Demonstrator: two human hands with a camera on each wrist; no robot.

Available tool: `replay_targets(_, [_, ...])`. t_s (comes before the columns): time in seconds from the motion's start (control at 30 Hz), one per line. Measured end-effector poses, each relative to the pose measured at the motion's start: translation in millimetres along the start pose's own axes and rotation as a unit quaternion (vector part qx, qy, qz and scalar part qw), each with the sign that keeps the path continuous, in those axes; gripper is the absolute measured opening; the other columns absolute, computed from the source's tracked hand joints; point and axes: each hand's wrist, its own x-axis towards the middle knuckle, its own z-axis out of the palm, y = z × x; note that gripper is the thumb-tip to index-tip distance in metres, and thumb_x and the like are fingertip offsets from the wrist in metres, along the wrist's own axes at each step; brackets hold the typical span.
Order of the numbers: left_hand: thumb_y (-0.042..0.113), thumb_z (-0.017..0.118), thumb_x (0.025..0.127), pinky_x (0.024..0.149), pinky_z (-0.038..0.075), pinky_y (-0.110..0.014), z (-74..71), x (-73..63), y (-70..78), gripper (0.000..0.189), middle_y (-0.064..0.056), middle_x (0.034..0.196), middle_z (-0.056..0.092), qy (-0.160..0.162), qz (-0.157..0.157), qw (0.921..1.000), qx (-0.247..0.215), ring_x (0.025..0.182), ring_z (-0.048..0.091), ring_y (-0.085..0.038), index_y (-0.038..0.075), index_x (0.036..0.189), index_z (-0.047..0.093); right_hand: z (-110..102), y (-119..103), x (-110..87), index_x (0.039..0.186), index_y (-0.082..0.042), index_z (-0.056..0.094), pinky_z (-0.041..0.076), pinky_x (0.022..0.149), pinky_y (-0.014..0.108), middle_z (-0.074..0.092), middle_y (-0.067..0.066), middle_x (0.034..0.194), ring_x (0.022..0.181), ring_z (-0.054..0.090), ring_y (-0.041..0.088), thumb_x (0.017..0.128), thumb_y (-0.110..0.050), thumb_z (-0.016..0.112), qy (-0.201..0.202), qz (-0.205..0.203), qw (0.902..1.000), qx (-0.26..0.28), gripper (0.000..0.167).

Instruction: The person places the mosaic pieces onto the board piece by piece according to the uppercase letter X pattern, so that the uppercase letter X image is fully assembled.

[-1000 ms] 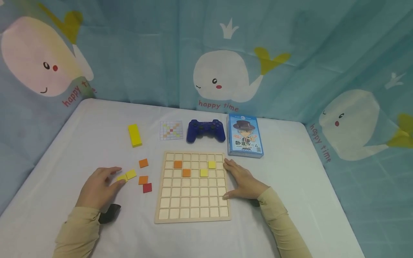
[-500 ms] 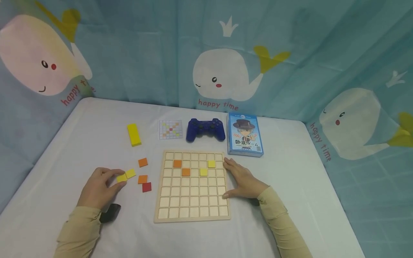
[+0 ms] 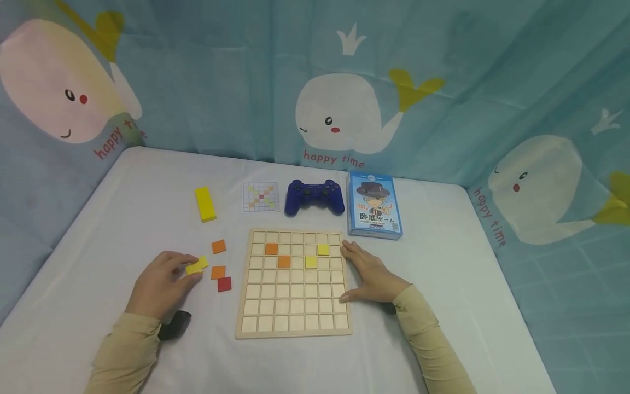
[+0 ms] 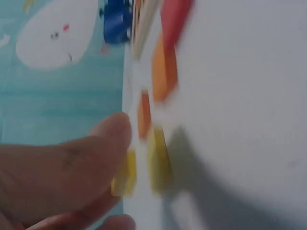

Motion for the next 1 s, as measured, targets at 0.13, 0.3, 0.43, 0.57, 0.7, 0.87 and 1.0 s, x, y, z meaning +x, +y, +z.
replay_targets(0.13, [0.008, 0.083, 0.07, 0.067, 0.047, -0.036, 5.2, 0.9, 28.7, 0.033, -0.006, 0.093, 0.062, 0.026, 0.128, 0.9909, -0.031, 0.078, 0.053, -0.019, 0.006, 0.101, 0.07, 1, -1, -1.4, 0.152, -0.004, 0.018, 0.021, 0.113, 0.056, 0.01, 0.01, 0.16, 0.147, 0.01, 0.03, 0.07, -0.062, 0.074, 0.002, -0.001, 1.0, 0.007, 0.115])
replay_targets(0.3, [0.009, 0.083, 0.072, 0.065, 0.045, -0.027, 20.7, 5.2, 67.1, 0.033, 0.002, 0.09, 0.061, -0.012, 0.209, 0.9755, -0.068, 0.074, 0.05, -0.011, 0.009, 0.101, 0.067, 2, 1, -1.9, 0.152, -0.004, 0.018, 0.021, 0.113, 0.055, 0.01, 0.01, 0.16, 0.147, 0.011, 0.03, 0.07, -0.061, 0.074, 0.007, -0.005, 1.0, 0.003, 0.115])
replay_targets(0.43, [0.014, 0.079, 0.078, 0.071, 0.048, -0.031, 33.8, 12.0, 90.2, 0.028, 0.002, 0.095, 0.061, -0.072, 0.186, 0.9765, -0.083, 0.08, 0.052, -0.013, 0.01, 0.1, 0.063, 1, 0, -1.8, 0.151, -0.002, 0.019, 0.022, 0.113, 0.056, 0.011, 0.011, 0.16, 0.146, 0.012, 0.031, 0.07, -0.059, 0.076, 0.013, -0.012, 0.9998, 0.001, 0.114])
replay_targets(0.57, [0.014, 0.078, 0.079, 0.067, 0.044, -0.029, 48.8, 19.4, 107.9, 0.026, 0.001, 0.084, 0.054, -0.104, 0.174, 0.9737, -0.106, 0.075, 0.049, -0.013, 0.012, 0.092, 0.055, -3, -3, -2.3, 0.15, -0.001, 0.02, 0.023, 0.112, 0.056, 0.013, 0.014, 0.159, 0.146, 0.014, 0.034, 0.07, -0.057, 0.077, 0.015, -0.017, 0.9997, 0.003, 0.113])
replay_targets(0.7, [0.01, 0.078, 0.078, 0.064, 0.04, -0.025, 65.1, 25.0, 120.4, 0.025, 0.002, 0.081, 0.05, -0.117, 0.2, 0.9667, -0.109, 0.072, 0.045, -0.012, 0.012, 0.084, 0.053, -3, -2, -2.5, 0.151, -0.001, 0.02, 0.023, 0.112, 0.056, 0.013, 0.013, 0.159, 0.146, 0.014, 0.033, 0.07, -0.057, 0.077, 0.013, -0.015, 0.9998, 0.0, 0.113])
replay_targets(0.87, [0.011, 0.08, 0.076, 0.063, 0.041, -0.024, 80.4, 27.3, 129.2, 0.024, 0.003, 0.081, 0.053, -0.134, 0.232, 0.9594, -0.089, 0.071, 0.044, -0.01, 0.013, 0.079, 0.056, -1, 1, -1.6, 0.151, -0.003, 0.019, 0.023, 0.112, 0.055, 0.012, 0.011, 0.16, 0.146, 0.013, 0.032, 0.069, -0.06, 0.076, 0.015, -0.011, 0.9998, -0.006, 0.114])
replay_targets(1.0, [0.015, 0.081, 0.074, 0.061, 0.041, -0.024, 85.8, 27.5, 130.9, 0.024, 0.005, 0.079, 0.054, -0.131, 0.245, 0.9585, -0.065, 0.069, 0.044, -0.01, 0.014, 0.078, 0.057, 0, 1, -0.4, 0.151, -0.003, 0.02, 0.022, 0.112, 0.056, 0.013, 0.012, 0.16, 0.146, 0.014, 0.032, 0.069, -0.06, 0.076, 0.018, -0.015, 0.9997, -0.003, 0.115])
